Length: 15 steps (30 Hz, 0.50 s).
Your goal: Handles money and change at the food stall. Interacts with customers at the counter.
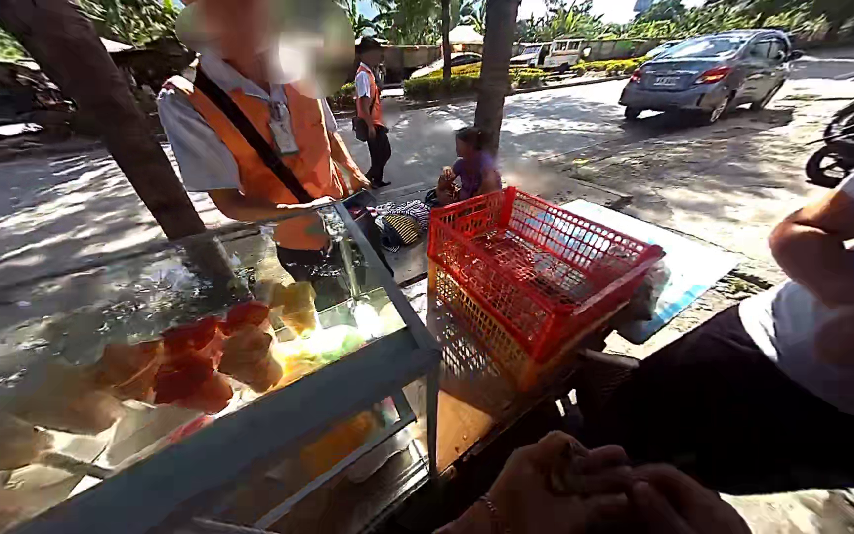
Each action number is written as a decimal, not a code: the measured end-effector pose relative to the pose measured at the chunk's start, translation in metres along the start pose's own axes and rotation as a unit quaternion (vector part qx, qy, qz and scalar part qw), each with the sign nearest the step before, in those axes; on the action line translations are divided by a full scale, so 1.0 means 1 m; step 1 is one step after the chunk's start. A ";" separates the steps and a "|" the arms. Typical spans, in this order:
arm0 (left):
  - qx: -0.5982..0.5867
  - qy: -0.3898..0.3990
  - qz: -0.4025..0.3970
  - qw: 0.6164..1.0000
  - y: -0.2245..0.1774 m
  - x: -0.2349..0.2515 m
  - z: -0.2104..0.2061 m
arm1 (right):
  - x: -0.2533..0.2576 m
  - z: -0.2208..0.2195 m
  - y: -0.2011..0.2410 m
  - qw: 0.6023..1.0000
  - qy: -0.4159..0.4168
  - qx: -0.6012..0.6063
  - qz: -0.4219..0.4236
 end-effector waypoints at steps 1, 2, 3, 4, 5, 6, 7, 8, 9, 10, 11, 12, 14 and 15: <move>0.042 0.017 -0.010 0.999 -0.002 0.001 -0.003 | 0.001 0.001 0.010 0.996 -0.020 -0.078 0.043; 0.117 0.026 -0.044 0.992 -0.006 0.002 -0.005 | 0.003 0.001 0.018 0.985 -0.046 -0.143 0.087; 0.206 0.040 -0.084 0.974 -0.011 0.004 -0.008 | 0.006 -0.001 0.023 0.972 -0.065 -0.190 0.121; 0.223 0.048 -0.094 0.969 -0.012 0.005 -0.009 | 0.009 -0.005 0.025 0.960 -0.077 -0.226 0.144; 0.140 0.052 -0.057 0.987 -0.007 0.008 -0.008 | 0.010 -0.008 0.025 0.952 -0.082 -0.250 0.155; 0.054 0.060 -0.012 0.997 0.000 0.011 -0.009 | 0.010 -0.012 0.025 0.947 -0.082 -0.269 0.157; 0.003 0.069 0.017 0.997 0.005 0.011 -0.011 | 0.009 -0.015 0.023 0.943 -0.080 -0.286 0.151; -0.022 0.081 0.033 0.996 0.009 0.011 -0.013 | 0.007 -0.016 0.022 0.941 -0.078 -0.297 0.141; -0.036 0.094 0.040 0.994 0.012 0.011 -0.016 | 0.005 -0.016 0.019 0.940 -0.083 -0.303 0.135; -0.045 0.100 0.044 0.993 0.015 0.011 -0.017 | 0.004 -0.015 0.017 0.939 -0.094 -0.301 0.135; -0.052 0.097 0.046 0.993 0.017 0.011 -0.017 | 0.003 -0.012 0.016 0.941 -0.105 -0.289 0.138; -0.064 0.089 0.053 0.993 0.020 0.011 -0.016 | 0.002 -0.008 0.013 0.946 -0.111 -0.269 0.139; -0.095 0.065 0.073 0.991 0.026 0.011 -0.012 | -0.003 0.000 0.007 0.965 -0.119 -0.202 0.116; -0.099 0.061 0.079 0.990 0.028 0.012 -0.010 | -0.005 0.004 0.004 0.976 -0.116 -0.159 0.089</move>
Point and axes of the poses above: each hand's wrist, its own x-axis towards the middle knuckle, its own z-axis out of the back of the hand, y = z × x, the point moved 7 cm from there along x, towards the middle knuckle, and after that the axes turned 9 degrees about -x, right-handed, at the moved point
